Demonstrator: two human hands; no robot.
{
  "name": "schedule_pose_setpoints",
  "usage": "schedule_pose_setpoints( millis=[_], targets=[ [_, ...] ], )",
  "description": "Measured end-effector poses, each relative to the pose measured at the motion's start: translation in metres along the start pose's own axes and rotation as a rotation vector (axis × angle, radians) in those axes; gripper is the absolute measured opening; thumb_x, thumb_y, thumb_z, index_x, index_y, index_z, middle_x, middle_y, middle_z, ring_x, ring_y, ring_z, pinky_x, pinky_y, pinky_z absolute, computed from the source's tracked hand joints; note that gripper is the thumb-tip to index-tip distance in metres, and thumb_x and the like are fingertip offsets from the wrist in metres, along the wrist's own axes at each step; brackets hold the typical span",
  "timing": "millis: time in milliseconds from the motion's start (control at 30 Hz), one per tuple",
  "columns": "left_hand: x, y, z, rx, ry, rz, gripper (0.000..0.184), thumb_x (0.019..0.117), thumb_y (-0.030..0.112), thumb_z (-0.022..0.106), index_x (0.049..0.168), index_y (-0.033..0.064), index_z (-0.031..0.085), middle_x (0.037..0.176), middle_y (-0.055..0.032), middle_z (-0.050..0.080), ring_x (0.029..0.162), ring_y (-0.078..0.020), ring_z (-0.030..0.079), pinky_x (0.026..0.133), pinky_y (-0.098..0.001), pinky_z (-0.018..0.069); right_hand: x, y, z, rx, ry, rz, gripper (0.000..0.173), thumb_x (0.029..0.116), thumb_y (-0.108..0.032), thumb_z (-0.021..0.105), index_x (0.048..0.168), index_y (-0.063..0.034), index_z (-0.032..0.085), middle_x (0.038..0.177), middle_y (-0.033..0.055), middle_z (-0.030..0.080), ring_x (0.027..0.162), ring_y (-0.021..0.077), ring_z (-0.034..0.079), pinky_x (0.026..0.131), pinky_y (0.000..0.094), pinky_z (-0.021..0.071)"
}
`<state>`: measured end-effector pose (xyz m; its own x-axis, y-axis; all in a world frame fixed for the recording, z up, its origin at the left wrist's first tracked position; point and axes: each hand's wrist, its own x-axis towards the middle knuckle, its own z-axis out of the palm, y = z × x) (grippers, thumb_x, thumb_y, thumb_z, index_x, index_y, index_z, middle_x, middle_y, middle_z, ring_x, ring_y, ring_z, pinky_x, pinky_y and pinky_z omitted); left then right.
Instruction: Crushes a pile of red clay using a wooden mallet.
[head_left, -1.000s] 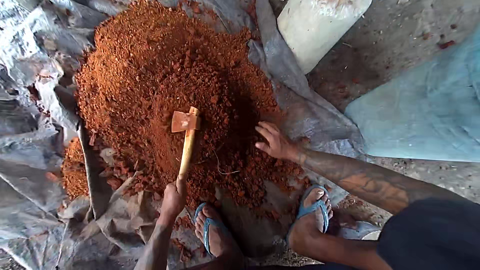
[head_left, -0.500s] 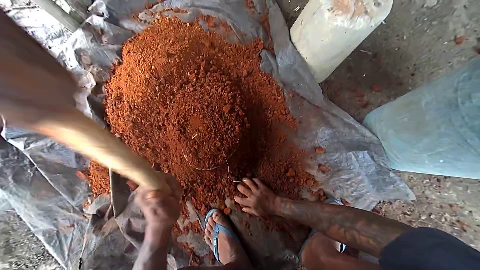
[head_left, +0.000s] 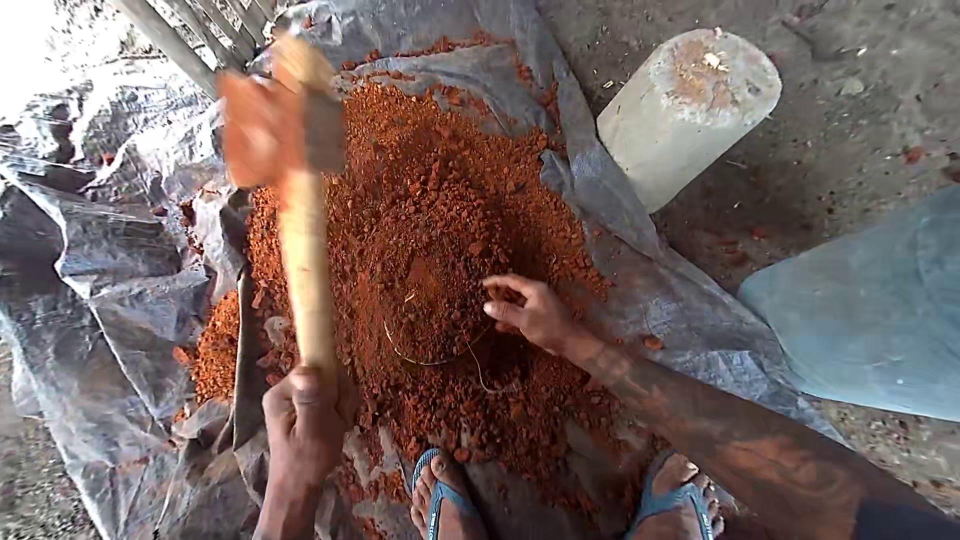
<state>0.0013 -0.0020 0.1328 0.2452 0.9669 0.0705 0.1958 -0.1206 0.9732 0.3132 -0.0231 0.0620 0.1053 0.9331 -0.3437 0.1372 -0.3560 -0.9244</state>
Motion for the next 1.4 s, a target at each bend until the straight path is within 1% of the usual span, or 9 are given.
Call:
schedule_pose_setpoints(
  millis=[167,333,567,733,900,1033,1133,1300,1400],
  targets=[
    [0.009,0.014,0.040,-0.281,-0.089,0.036,0.065,0.0891,0.085,0.034,0.079,0.0262,0.060,0.057,0.0109,0.052,0.044,-0.0013,0.048,0.039,-0.0213,0.0419,0.002,-0.069,0.006,-0.104,0.047,-0.353,0.074,0.0935,-0.053,0.062,0.151,-0.0081,0.049,0.153,0.0119,0.051,0.139,0.0214,0.051,0.110,0.0436,0.0486],
    [-0.017,-0.032,0.103,-0.327,-0.419,-0.001,0.077,0.0986,0.076,0.022,0.089,0.0117,0.064,0.063,0.0040,0.059,0.052,-0.0038,0.057,0.048,-0.0251,0.0519,-0.041,-0.049,0.058,0.170,-0.226,-0.492,0.053,0.0994,-0.043,0.061,0.120,0.0050,0.067,0.133,0.0161,0.066,0.127,0.0201,0.062,0.108,0.0385,0.0517],
    [0.030,-0.082,0.082,0.580,-0.282,0.190,0.074,0.1006,0.068,0.031,0.120,0.0084,0.070,0.127,-0.0155,0.066,0.119,-0.0323,0.063,0.098,-0.0547,0.0510,-0.026,-0.073,-0.040,-0.140,0.173,0.131,0.014,0.0981,-0.019,0.060,0.103,-0.0057,0.058,0.056,-0.0021,0.049,0.041,0.0110,0.049,0.042,0.0290,0.0484],
    [0.058,-0.145,0.089,0.916,-0.054,0.034,0.107,0.0858,0.088,0.031,0.154,0.0080,0.045,0.163,-0.0251,0.032,0.153,-0.0457,0.025,0.122,-0.0640,0.0208,-0.030,-0.152,-0.093,-0.116,0.414,-0.643,0.020,0.1011,-0.029,0.060,0.114,-0.0132,0.061,0.073,-0.0084,0.062,0.055,0.0066,0.060,0.051,0.0257,0.0559],
    [0.059,-0.159,0.096,0.843,0.069,0.039,0.105,0.0916,0.082,0.026,0.156,0.0007,0.039,0.162,-0.0265,0.034,0.152,-0.0446,0.029,0.123,-0.0613,0.0236,-0.010,-0.154,-0.070,0.008,0.546,-0.966,0.030,0.1074,-0.048,0.045,0.104,-0.0178,0.049,0.066,-0.0041,0.058,0.049,0.0136,0.059,0.046,0.0318,0.0559],
    [0.059,-0.161,0.094,0.811,0.074,0.048,0.100,0.0955,0.077,0.021,0.155,-0.0016,0.039,0.162,-0.0263,0.034,0.152,-0.0438,0.029,0.123,-0.0604,0.0238,-0.023,0.024,-0.013,-0.754,0.328,-0.186,0.048,0.1019,-0.036,0.055,0.118,0.0099,0.058,0.075,0.0153,0.067,0.065,0.0267,0.069,0.065,0.0464,0.0596],
    [0.062,-0.162,0.093,0.784,0.074,0.048,0.097,0.0968,0.074,0.021,0.155,-0.0011,0.041,0.163,-0.0241,0.034,0.153,-0.0423,0.028,0.124,-0.0598,0.0221,-0.005,0.017,-0.018,-0.858,-0.089,0.380,0.049,0.1045,-0.039,0.056,0.131,0.0015,0.053,0.094,0.0212,0.068,0.089,0.0371,0.069,0.083,0.0562,0.0549],
    [0.058,-0.164,0.092,0.735,0.091,0.053,0.096,0.0974,0.074,0.021,0.156,-0.0007,0.039,0.163,-0.0246,0.034,0.153,-0.0413,0.029,0.124,-0.0592,0.0232,-0.029,-0.083,-0.050,-0.450,0.237,-0.196,0.044,0.1039,-0.044,0.047,0.114,-0.0031,0.060,0.066,-0.0020,0.052,0.049,0.0117,0.052,0.045,0.0336,0.0497],
    [0.056,-0.165,0.093,0.704,0.119,0.058,0.098,0.0973,0.075,0.019,0.156,-0.0003,0.038,0.163,-0.0250,0.034,0.153,-0.0405,0.030,0.124,-0.0590,0.0249,-0.033,-0.148,-0.062,-0.044,0.353,-0.732,0.044,0.1055,-0.054,0.047,0.120,-0.0133,0.056,0.076,-0.0083,0.061,0.056,0.0078,0.058,0.052,0.0265,0.0543]
  ],
)
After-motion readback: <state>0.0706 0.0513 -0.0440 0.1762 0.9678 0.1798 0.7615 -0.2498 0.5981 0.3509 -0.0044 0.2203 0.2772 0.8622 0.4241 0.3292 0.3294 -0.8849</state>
